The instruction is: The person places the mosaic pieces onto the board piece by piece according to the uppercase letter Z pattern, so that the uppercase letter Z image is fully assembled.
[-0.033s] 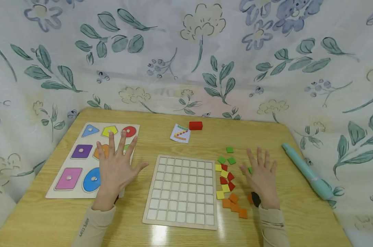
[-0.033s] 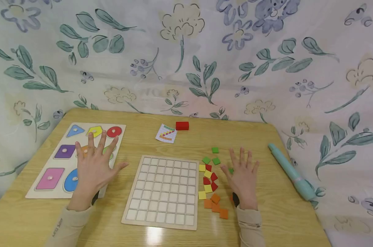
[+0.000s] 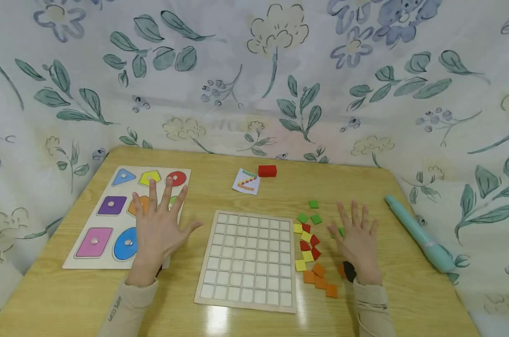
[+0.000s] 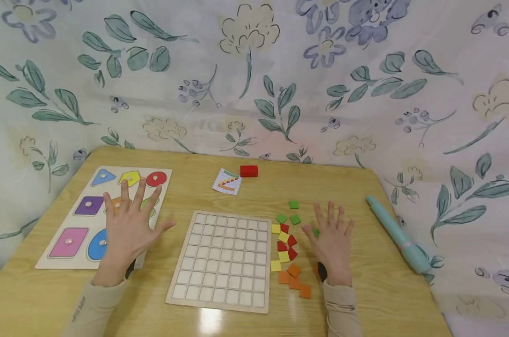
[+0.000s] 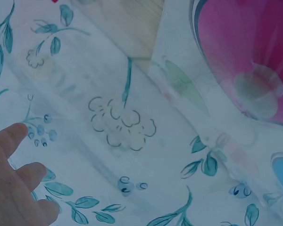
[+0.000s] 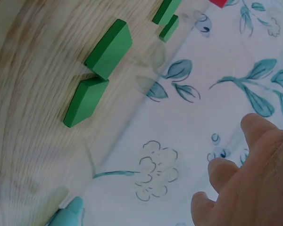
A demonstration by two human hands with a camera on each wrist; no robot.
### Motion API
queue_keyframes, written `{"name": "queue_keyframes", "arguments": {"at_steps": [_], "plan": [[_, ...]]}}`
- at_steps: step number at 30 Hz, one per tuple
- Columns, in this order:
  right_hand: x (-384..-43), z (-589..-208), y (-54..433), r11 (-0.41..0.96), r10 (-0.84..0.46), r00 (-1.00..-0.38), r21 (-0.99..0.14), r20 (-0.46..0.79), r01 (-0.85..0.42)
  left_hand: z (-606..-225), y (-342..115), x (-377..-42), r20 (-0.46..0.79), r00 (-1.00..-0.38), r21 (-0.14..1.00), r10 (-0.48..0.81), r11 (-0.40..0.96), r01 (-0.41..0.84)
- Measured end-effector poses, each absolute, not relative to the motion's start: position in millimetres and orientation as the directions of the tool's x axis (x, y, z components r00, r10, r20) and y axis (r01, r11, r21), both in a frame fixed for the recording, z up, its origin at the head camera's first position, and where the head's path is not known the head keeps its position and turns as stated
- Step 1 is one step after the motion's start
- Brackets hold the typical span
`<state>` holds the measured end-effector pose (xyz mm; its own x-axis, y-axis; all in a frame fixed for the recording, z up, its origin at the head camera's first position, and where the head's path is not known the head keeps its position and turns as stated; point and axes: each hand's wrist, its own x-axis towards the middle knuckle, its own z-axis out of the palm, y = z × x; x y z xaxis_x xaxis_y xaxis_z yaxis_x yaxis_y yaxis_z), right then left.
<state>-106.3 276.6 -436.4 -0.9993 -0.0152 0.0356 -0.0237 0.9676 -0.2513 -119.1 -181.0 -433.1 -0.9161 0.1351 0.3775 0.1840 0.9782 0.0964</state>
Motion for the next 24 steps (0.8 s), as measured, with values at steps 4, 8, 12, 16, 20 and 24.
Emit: {"name": "queue_keyframes", "arguments": {"at_steps": [4,8,12,16,20,24], "plan": [[-104.1,-435.3,277.5,0.966,-0.01,-1.0,-0.259,0.027,-0.017,-431.2,-174.9,-115.7,0.299,-0.944,0.15,0.141,0.97,0.192],[-104.4,-435.4,276.9,0.956,-0.016,-1.0,-0.292,-0.003,-0.015,-434.7,-163.2,-110.2,0.141,-0.965,0.335,0.223,0.906,0.258],[-109.1,-439.8,279.4,0.931,-0.021,-0.998,-0.366,-0.055,0.0,-448.6,-153.0,-107.1,-0.029,-0.917,0.485,0.398,0.807,0.336],[-111.8,-448.7,291.7,0.903,-0.016,-0.996,-0.429,-0.09,0.024,-460.8,-145.7,-105.0,-0.154,-0.85,0.52,0.504,0.773,0.363],[-111.6,-457.0,307.8,0.898,-0.029,-0.997,-0.44,-0.074,0.007,-464.3,-141.3,-103.8,-0.216,-0.823,0.527,0.525,0.772,0.354],[-112.1,-462.1,314.5,0.885,-0.04,-0.997,-0.465,-0.058,-0.008,-464.3,-141.7,-100.3,-0.213,-0.817,0.502,0.535,0.778,0.379]]}}
